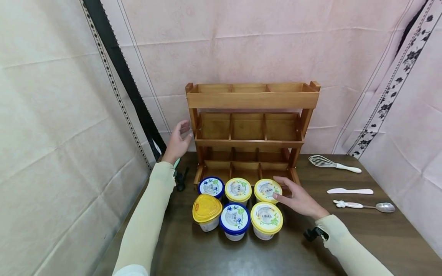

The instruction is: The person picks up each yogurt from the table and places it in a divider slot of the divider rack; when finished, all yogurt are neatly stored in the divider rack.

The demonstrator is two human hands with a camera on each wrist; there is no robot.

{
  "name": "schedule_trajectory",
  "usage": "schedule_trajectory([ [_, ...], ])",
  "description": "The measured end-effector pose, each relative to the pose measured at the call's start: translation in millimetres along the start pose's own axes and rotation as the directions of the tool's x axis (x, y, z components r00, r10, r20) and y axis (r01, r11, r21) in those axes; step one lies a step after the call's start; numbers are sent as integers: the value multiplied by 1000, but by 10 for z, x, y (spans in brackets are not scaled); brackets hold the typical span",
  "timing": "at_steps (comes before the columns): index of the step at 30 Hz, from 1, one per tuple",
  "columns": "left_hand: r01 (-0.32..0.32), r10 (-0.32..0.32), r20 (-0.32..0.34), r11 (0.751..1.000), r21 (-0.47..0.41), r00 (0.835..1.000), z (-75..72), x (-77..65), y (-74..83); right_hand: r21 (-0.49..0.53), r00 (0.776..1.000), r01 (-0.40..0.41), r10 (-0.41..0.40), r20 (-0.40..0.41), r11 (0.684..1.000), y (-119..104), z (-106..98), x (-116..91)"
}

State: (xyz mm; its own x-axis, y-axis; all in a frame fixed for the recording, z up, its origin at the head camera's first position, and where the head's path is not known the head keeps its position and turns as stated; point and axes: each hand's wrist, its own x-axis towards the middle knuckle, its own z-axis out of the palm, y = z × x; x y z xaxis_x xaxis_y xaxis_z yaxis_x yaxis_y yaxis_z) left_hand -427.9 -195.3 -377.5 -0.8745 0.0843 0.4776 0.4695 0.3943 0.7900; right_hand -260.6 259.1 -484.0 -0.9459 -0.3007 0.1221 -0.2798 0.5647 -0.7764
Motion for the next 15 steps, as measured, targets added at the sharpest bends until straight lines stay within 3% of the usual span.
schedule_trajectory([
  [4, 15, -15, -10, 998, -67, 1000, 36, 85, 7, 29, 1000, -10, 9, 26, 1000, 56, -6, 14],
  [15, 29, -35, -41, 989, -145, 999, 104, 216, 0, 74, 997, -8, 3, 77, 997, 183, 7, 42],
])
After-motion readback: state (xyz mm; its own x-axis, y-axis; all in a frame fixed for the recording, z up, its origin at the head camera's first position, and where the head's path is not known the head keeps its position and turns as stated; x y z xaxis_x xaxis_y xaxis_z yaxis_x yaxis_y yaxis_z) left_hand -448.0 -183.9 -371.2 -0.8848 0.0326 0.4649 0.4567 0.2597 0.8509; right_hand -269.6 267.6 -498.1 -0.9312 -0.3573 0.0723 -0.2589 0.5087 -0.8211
